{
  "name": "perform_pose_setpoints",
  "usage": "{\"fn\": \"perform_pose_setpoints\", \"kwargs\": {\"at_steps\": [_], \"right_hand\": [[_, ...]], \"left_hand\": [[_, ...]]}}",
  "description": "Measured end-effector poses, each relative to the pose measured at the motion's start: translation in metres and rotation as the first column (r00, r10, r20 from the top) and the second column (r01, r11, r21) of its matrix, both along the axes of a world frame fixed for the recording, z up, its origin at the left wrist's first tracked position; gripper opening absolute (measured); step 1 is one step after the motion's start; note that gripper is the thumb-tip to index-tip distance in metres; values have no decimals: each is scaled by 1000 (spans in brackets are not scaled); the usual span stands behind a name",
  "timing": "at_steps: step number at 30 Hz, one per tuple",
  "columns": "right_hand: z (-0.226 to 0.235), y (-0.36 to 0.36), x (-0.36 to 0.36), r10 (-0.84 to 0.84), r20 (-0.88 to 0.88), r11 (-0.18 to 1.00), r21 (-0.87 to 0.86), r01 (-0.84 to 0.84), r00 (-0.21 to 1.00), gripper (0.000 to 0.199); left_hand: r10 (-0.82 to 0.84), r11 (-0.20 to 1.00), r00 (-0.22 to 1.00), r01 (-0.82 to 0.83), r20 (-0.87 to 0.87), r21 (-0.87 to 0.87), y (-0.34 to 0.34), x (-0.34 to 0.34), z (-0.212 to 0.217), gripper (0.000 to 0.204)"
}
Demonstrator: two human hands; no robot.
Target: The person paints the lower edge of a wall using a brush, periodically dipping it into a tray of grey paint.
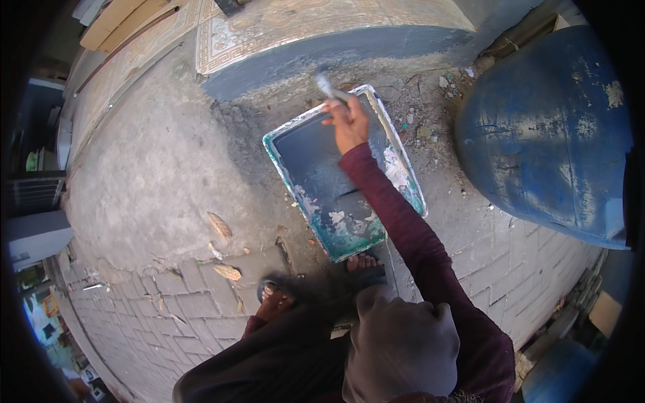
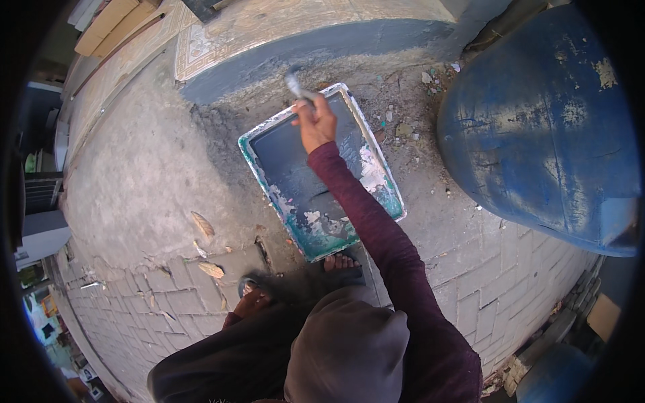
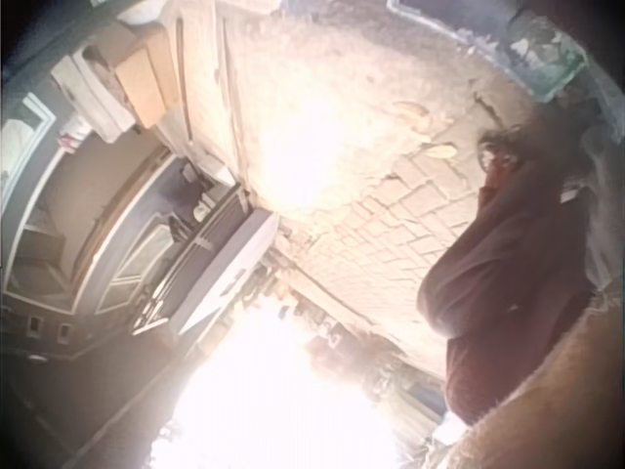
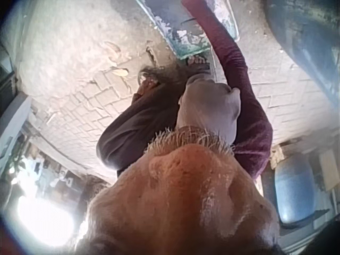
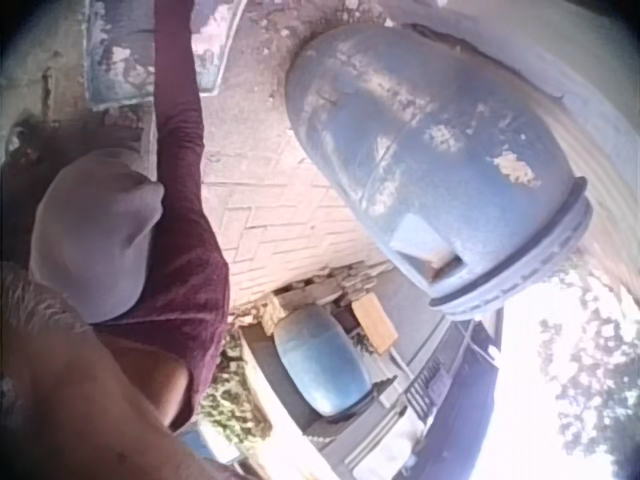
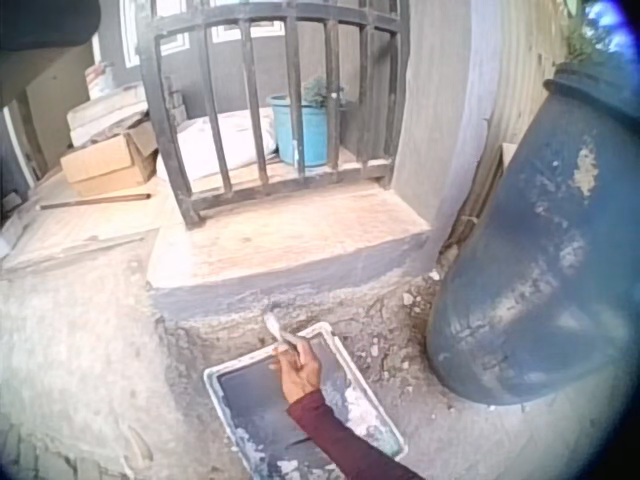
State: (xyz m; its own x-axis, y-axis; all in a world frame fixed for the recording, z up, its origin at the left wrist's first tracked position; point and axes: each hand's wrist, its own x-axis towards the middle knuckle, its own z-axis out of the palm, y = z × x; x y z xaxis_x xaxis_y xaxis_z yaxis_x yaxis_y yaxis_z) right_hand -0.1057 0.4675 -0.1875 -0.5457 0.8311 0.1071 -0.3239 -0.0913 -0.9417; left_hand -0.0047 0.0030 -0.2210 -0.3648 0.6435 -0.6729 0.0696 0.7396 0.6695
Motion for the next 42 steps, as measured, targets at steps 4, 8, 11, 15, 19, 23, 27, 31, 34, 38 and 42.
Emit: {"fn": "perform_pose_setpoints", "kwargs": {"at_steps": [4,8,11,15,19,23,27,31,34,38,42], "right_hand": [[12,-6,7,98,110,993,48,-104,989,19],[27,10,47,112,181,994,-21,-110,977,18],[33,19,90,97,386,994,4,-107,917,15],[7,24,105,69,550,987,83,-136,833,11],[4,15,102,113,472,993,-84,-82,874,12],[13,15,116,102,228,932,-361,-13,968,15],[8,20,123,152,-28,869,-473,-147,988,20],[46,6,74,205,74,976,-97,-197,976,23],[37,31,41,73,266,885,427,-186,961,28],[30,44,34,-233,282,673,737,-55,931,32],[13,33,38,-321,332,760,649,31,887,33]], "left_hand": [[1,1000,1000,-1,5,-12,2,-1,5,31],[58,998,998,-58,32,-2,-12,4,-12,28],[17,999,999,-16,-28,32,-7,4,-5,27],[-23,999,999,25,43,-46,9,-1,7,28],[2,999,999,0,45,-47,3,-2,3,29],[-29,998,999,30,17,-62,-5,-1,-5,29],[-41,998,999,40,-19,-51,-1,1,-1,30],[4,1000,1000,-4,-23,0,-4,2,3,27],[-1,1000,1000,1,-10,-5,2,0,2,26],[27,999,1000,-27,3,-44,9,0,13,26],[21,999,1000,-21,6,-24,8,1,12,27]]}}
